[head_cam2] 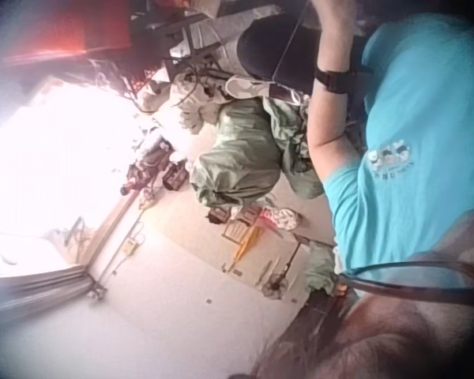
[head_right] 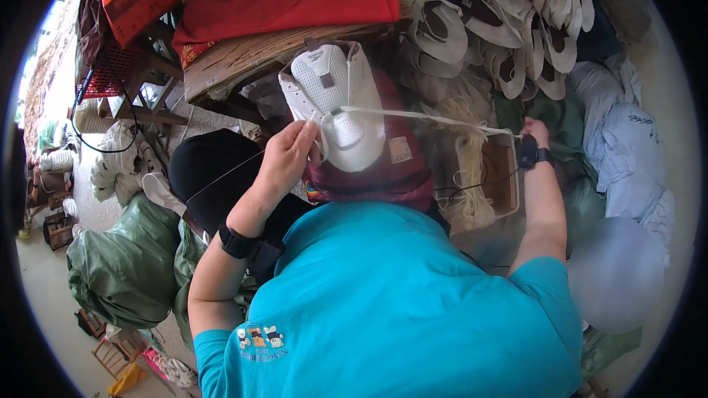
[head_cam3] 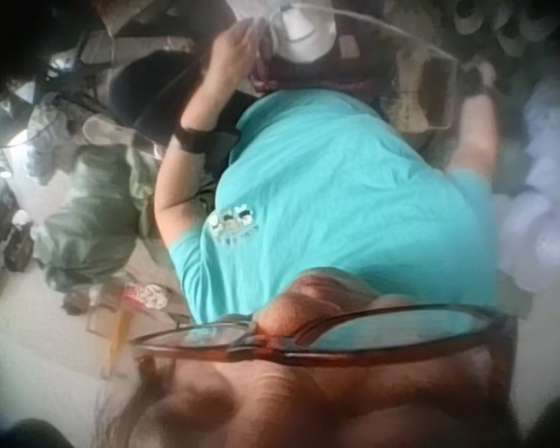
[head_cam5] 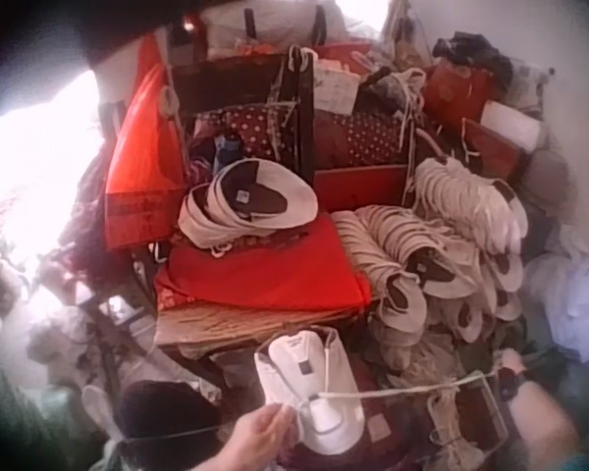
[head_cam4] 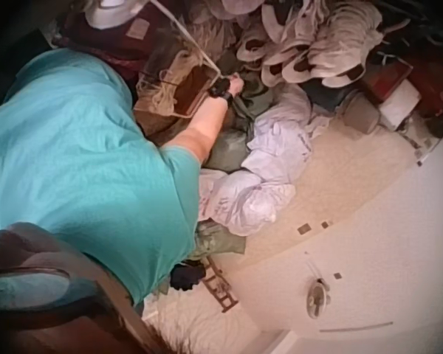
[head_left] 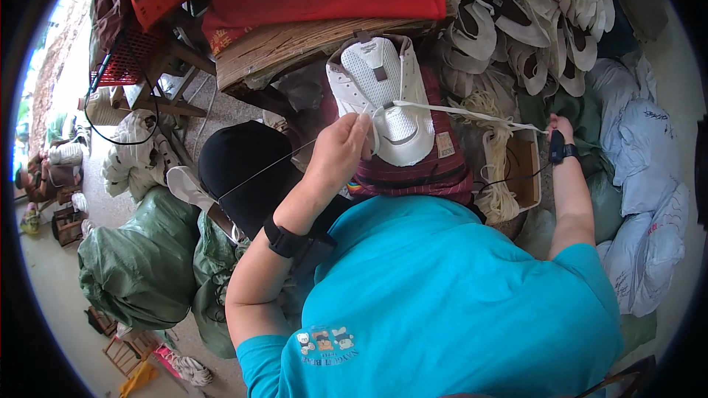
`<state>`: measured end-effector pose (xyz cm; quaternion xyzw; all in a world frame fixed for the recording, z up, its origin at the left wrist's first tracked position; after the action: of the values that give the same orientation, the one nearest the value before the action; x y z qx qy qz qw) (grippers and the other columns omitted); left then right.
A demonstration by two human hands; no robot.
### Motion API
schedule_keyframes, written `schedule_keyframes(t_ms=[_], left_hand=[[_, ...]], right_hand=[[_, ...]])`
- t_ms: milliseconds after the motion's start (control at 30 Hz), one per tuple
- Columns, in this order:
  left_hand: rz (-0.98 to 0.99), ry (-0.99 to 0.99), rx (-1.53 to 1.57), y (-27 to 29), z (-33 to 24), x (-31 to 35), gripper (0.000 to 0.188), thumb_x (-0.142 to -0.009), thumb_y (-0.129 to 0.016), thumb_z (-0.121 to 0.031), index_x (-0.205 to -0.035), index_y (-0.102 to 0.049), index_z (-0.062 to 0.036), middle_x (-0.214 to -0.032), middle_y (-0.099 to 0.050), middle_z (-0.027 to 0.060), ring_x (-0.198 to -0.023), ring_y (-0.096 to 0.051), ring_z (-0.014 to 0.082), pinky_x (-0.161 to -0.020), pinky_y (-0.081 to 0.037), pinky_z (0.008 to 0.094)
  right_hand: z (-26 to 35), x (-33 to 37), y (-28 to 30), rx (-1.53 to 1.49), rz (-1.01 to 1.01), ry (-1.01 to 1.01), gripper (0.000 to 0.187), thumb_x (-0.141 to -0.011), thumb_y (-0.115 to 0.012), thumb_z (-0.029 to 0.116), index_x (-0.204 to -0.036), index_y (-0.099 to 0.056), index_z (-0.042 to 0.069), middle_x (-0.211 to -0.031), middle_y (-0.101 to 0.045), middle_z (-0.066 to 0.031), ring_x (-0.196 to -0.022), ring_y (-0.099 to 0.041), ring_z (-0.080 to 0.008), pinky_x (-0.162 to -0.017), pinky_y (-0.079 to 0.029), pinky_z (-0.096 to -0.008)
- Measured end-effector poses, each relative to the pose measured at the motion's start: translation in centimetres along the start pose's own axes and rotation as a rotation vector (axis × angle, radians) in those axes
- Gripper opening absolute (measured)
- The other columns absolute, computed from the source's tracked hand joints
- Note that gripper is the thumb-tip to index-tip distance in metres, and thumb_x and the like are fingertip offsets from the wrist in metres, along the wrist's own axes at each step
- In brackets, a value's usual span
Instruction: The person laces a white sneaker by threading a white shoelace through the eyelets. They pull the laces tight and adjust the fit repeatedly while holding the shoe on their lap.
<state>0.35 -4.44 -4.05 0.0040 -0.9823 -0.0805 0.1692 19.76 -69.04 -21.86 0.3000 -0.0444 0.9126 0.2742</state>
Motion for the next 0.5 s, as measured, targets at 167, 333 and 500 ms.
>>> schedule_keyframes(t_ms=[167, 333, 500], left_hand=[[0.000, 0.103, 0.021, -0.2, 1.2, 0.0, 0.043, -0.105, -0.048, -0.035, -0.082, -0.063, -0.0024, -0.061, -0.058, 0.0015, -0.054, -0.049, 0.0065, -0.053, -0.039, 0.0225], [0.046, 0.212, 0.168, -0.6, -0.1, 0.2, 0.038, -0.100, -0.051, -0.031, -0.076, -0.062, -0.0041, -0.059, -0.057, 0.0014, -0.051, -0.049, 0.0073, -0.050, -0.038, 0.0237], [-0.084, 0.114, 0.193, 0.0, 0.1, -0.7, 0.037, -0.099, -0.051, -0.029, -0.076, -0.062, -0.0028, -0.058, -0.057, 0.0022, -0.051, -0.050, 0.0075, -0.048, -0.038, 0.0253]], right_hand=[[0.3, 10.1, -16.9, 0.204, 0.550, -0.034, 0.027, -0.097, -0.057, 0.013, -0.122, -0.060, 0.001, -0.084, -0.063, -0.0021, -0.047, -0.033, -0.0043, -0.039, -0.028, -0.0222], [3.9, 29.9, -29.0, 0.150, 0.967, 0.149, 0.050, -0.096, -0.058, 0.010, -0.142, -0.042, -0.001, -0.117, -0.066, -0.0124, -0.082, -0.062, -0.0098, -0.073, -0.051, -0.0239], [2.0, 36.4, -32.3, 0.404, 1.242, 0.109, 0.039, -0.096, -0.058, 0.011, -0.132, -0.049, -0.002, -0.105, -0.070, -0.0090, -0.082, -0.063, -0.0093, -0.072, -0.050, -0.0222]])
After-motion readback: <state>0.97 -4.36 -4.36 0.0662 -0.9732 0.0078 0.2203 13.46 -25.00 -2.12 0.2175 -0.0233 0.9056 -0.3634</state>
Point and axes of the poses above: each hand's wrist, its own x-axis away from the middle knuckle, its own y-axis out of the back of the hand, z = x × y, the point moved 6 cm from there along -x, towards the middle knuckle
